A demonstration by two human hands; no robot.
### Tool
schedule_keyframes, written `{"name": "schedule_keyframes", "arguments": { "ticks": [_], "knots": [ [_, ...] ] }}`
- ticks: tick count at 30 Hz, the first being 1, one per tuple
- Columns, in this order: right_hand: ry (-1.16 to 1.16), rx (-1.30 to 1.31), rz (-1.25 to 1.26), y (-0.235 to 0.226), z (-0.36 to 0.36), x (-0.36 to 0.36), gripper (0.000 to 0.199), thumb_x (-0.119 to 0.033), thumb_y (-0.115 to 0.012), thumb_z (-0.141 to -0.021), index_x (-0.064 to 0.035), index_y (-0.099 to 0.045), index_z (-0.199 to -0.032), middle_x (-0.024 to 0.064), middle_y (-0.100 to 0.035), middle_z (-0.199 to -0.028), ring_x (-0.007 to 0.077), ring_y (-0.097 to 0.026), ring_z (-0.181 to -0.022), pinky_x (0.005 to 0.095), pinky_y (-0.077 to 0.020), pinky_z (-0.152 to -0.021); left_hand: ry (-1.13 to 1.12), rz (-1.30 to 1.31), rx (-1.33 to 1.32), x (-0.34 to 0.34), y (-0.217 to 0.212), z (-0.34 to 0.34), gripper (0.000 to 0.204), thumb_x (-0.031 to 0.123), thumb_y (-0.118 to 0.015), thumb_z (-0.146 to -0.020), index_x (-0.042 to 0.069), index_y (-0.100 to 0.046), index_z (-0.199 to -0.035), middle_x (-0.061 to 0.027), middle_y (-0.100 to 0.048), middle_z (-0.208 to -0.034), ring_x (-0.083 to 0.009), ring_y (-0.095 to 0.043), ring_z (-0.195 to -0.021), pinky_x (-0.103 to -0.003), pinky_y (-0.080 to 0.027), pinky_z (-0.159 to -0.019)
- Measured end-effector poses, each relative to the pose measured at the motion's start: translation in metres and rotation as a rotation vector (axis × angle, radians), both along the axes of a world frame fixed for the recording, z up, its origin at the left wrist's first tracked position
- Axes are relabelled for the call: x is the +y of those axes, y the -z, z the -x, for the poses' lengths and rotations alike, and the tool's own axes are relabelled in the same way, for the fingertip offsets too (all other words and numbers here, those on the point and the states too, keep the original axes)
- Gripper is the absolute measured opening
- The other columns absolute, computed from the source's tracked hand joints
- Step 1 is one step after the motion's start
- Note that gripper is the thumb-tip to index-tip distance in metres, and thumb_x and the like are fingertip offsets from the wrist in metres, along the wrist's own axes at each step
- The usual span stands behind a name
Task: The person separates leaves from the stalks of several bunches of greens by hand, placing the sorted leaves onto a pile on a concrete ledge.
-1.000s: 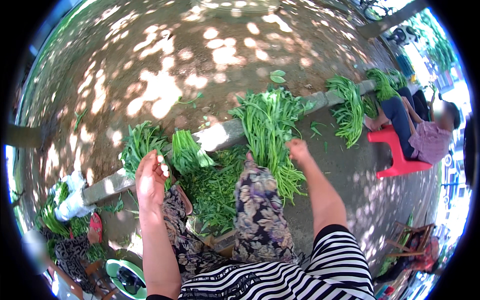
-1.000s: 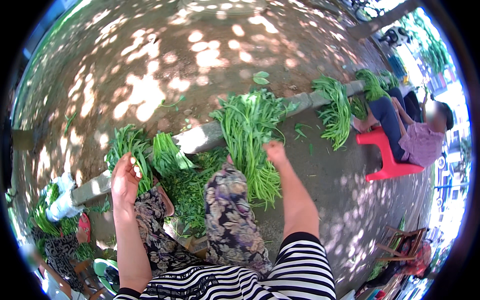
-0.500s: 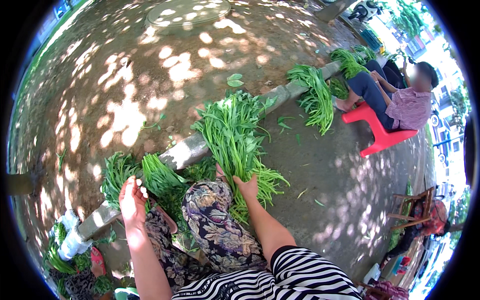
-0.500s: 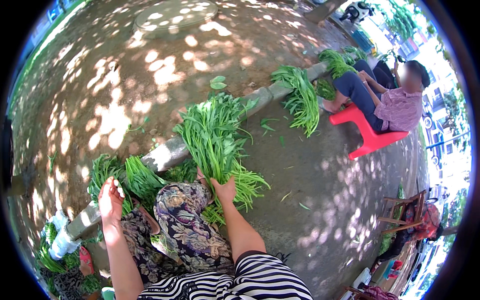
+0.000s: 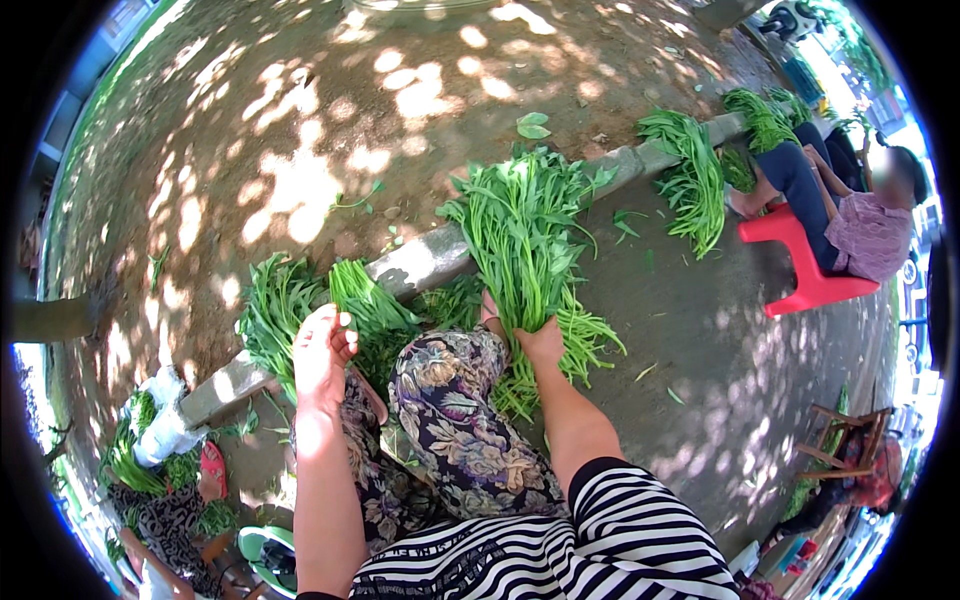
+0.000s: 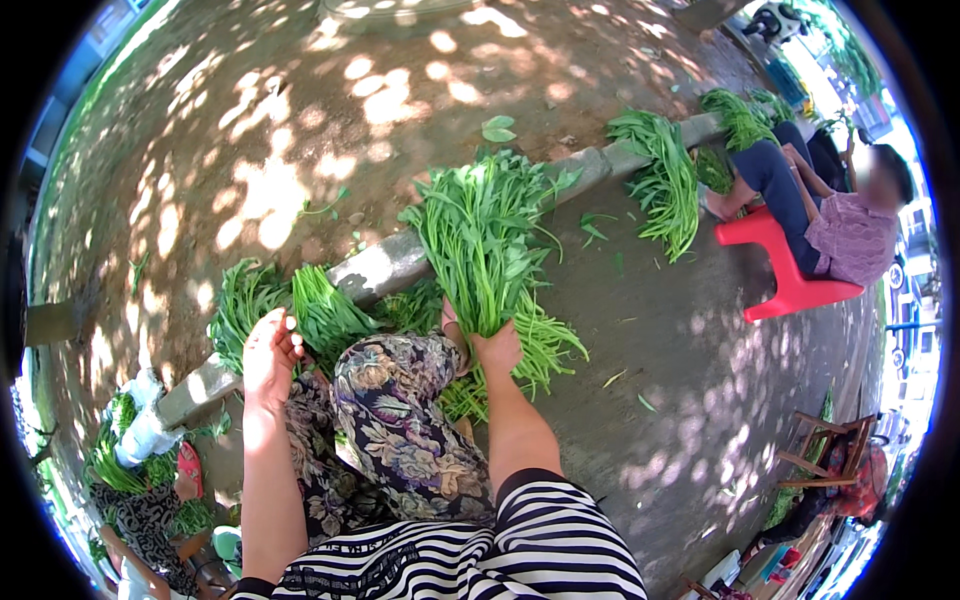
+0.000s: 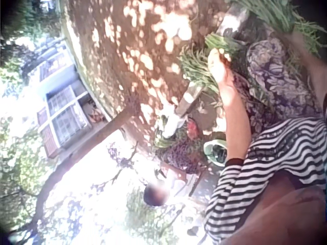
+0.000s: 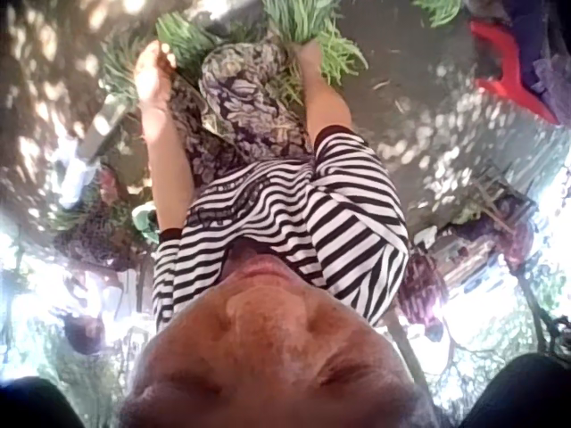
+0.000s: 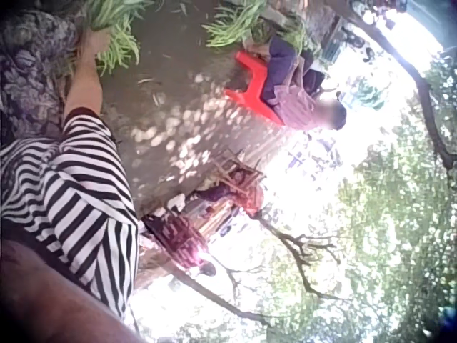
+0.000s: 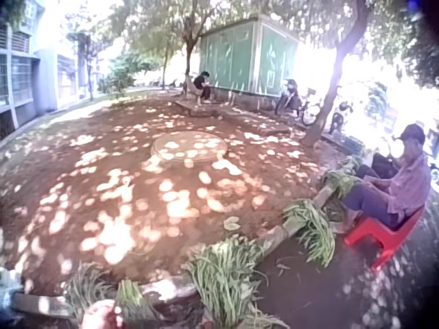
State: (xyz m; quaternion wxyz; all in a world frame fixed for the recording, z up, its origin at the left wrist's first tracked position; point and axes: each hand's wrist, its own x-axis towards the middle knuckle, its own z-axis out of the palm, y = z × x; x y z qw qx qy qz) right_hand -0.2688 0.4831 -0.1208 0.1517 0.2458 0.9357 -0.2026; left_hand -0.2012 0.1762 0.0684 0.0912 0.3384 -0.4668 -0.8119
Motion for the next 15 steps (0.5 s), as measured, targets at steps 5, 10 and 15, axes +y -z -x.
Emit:
{"name": "schedule_keyframes", "arguments": {
  "ticks": [5,10,15],
  "knots": [
    [-0.149,0.085,0.149,0.013,0.002,0.026,0.076,-0.037,-0.073,-0.062,0.0021,-0.043,-0.119,0.0222,-0.062,-0.095,0.0388,-0.060,-0.088,0.0442,-0.0475,-0.076,0.002,0.010,-0.011,0.002,-0.002,0.002,0.016,0.017,-0.056,-0.088,0.008,-0.058,-0.101,-0.0049,-0.062,-0.082,-0.0137,-0.057,-0.062,-0.025,-0.048,-0.054],
    [-0.155,0.079,0.140,0.010,0.000,0.032,0.067,-0.034,-0.069,-0.066,0.0012,-0.044,-0.117,0.0218,-0.062,-0.094,0.0381,-0.060,-0.086,0.0444,-0.0477,-0.074,0.005,0.023,-0.048,0.009,-0.002,0.009,0.016,0.018,-0.057,-0.088,0.008,-0.058,-0.101,-0.0042,-0.062,-0.081,-0.0133,-0.057,-0.061,-0.024,-0.048,-0.053],
    [-0.153,0.208,0.095,0.003,-0.012,0.026,0.059,-0.032,-0.067,-0.066,-0.0007,-0.049,-0.112,0.0204,-0.063,-0.089,0.0384,-0.060,-0.082,0.0453,-0.0474,-0.071,-0.001,0.035,-0.092,0.012,0.000,0.011,0.017,0.018,-0.057,-0.087,0.008,-0.058,-0.100,-0.0035,-0.062,-0.080,-0.0127,-0.057,-0.060,-0.024,-0.049,-0.052]
  ]
}}
